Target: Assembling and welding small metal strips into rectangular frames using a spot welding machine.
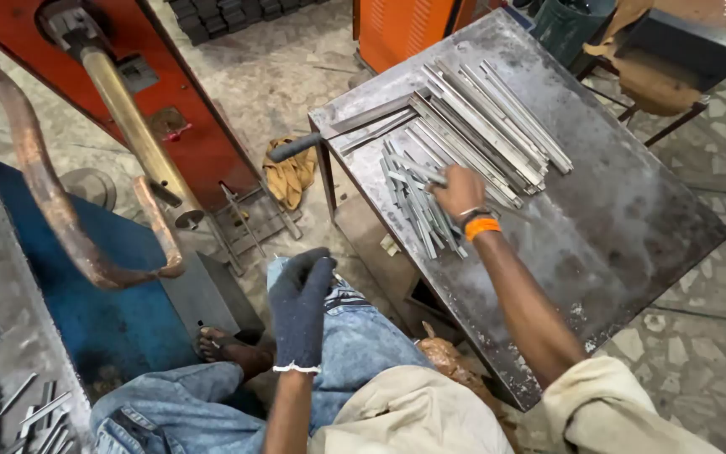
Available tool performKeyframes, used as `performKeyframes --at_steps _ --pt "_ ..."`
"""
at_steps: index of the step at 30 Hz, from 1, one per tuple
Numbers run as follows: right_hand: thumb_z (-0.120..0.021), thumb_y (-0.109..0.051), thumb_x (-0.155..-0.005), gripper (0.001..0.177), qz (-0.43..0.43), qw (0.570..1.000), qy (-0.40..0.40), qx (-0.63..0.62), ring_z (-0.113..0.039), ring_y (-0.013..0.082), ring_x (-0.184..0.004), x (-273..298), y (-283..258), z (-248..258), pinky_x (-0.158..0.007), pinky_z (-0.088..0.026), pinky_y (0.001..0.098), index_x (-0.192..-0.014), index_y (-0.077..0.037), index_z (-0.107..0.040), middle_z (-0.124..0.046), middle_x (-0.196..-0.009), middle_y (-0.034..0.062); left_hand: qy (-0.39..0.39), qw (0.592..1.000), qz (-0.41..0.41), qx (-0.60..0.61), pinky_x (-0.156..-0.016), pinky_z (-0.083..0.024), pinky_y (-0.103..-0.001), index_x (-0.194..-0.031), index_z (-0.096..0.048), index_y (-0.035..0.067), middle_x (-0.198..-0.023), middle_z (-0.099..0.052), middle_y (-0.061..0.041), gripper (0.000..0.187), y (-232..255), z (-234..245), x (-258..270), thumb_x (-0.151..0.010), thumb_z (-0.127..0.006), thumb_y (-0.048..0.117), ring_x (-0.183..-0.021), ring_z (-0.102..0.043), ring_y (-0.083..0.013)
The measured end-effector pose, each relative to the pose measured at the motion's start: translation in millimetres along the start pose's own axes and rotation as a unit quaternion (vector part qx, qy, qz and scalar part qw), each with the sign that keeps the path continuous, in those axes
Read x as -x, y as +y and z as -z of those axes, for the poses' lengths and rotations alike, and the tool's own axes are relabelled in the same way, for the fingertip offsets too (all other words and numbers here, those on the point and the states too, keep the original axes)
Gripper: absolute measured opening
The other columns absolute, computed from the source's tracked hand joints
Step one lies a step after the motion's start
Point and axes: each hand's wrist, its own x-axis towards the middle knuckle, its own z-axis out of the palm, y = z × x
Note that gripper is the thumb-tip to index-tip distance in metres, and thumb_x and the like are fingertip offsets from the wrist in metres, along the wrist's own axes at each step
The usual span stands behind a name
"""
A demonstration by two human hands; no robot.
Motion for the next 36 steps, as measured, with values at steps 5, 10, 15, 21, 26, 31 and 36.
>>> performKeyframes --at_steps 5,10,15,21,26,31,36 --pt "-0.090 -0.041 -0.071 0.040 0.063 0.996 0.037 0.058 -0.069 0.0400 -0.081 -25 21 -82 -0.073 -0.052 0.0518 -0.078 -0.005 -0.075 -0.072 -0.083 0.0185 -0.075 0.997 -0.005 -0.020 -0.076 -0.054 -0.025 -0.114 -0.074 -0.002 -0.096 -0.075 -0.005 0.028 -10 -17 5 -0.095 -0.066 0.017 -0.084 -0.066 -0.0093" --pt "-0.093 -0.042 -0.068 0.035 -0.056 0.998 -0.025 0.003 -0.071 0.0356 -0.074 -27 -8 -44 -0.068 -0.053 0.0488 -0.081 -0.013 -0.078 -0.074 -0.077 0.0146 -0.078 0.996 0.022 -0.043 -0.072 -0.054 -0.027 -0.113 -0.075 -0.002 -0.093 -0.075 -0.006 0.029 -9 -10 2 -0.095 -0.065 0.019 -0.079 -0.065 -0.0109" --pt "-0.095 -0.041 -0.064 0.034 -0.075 0.995 0.015 -0.057 -0.071 0.0309 -0.070 -24 -1 -32 -0.064 -0.053 0.0440 -0.080 -0.015 -0.080 -0.075 -0.078 0.0104 -0.071 0.997 0.021 -0.034 -0.072 -0.055 -0.028 -0.114 -0.074 -0.001 -0.094 -0.076 -0.006 0.030 -12 -5 0 -0.095 -0.065 0.020 -0.078 -0.065 -0.0109" --pt "-0.085 -0.027 -0.086 0.018 -0.018 0.998 0.052 -0.041 -0.069 0.0376 -0.077 -14 -4 -16 -0.072 -0.052 0.0486 -0.091 -0.011 -0.081 -0.072 -0.081 0.0178 -0.085 0.996 0.007 -0.034 -0.073 -0.055 -0.027 -0.113 -0.074 -0.001 -0.095 -0.076 -0.005 0.029 -11 -3 0 -0.095 -0.065 0.020 -0.081 -0.066 -0.0093" --pt "-0.066 -0.001 -0.074 0.037 0.028 0.995 0.097 0.001 -0.069 0.0424 -0.082 -3 -30 7 -0.077 -0.052 0.0532 -0.106 -0.014 -0.080 -0.073 -0.085 0.0207 -0.070 0.997 0.011 -0.009 -0.071 -0.055 -0.027 -0.113 -0.074 -0.002 -0.093 -0.074 -0.006 0.028 -12 3 -1 -0.095 -0.065 0.018 -0.077 -0.064 -0.0105" --pt "-0.071 -0.009 -0.078 0.024 0.053 0.992 0.096 -0.056 -0.070 0.0416 -0.081 15 -68 33 -0.072 -0.053 0.0510 -0.101 -0.011 -0.079 -0.073 -0.085 0.0200 -0.052 0.998 -0.012 -0.041 -0.074 -0.054 -0.027 -0.114 -0.074 -0.003 -0.094 -0.076 -0.006 0.028 -2 1 0 -0.095 -0.065 0.016 -0.081 -0.065 -0.0114" --pt "-0.074 -0.010 -0.077 0.020 0.126 0.964 -0.020 -0.234 -0.076 0.0279 -0.076 85 -157 62 -0.069 -0.058 0.0375 -0.096 -0.007 -0.076 -0.076 -0.084 0.0158 -0.018 0.989 -0.131 -0.060 -0.089 -0.054 -0.028 -0.127 -0.064 -0.006 -0.113 -0.073 -0.006 0.038 13 -4 1 -0.094 -0.068 0.013 -0.101 -0.069 -0.0125"
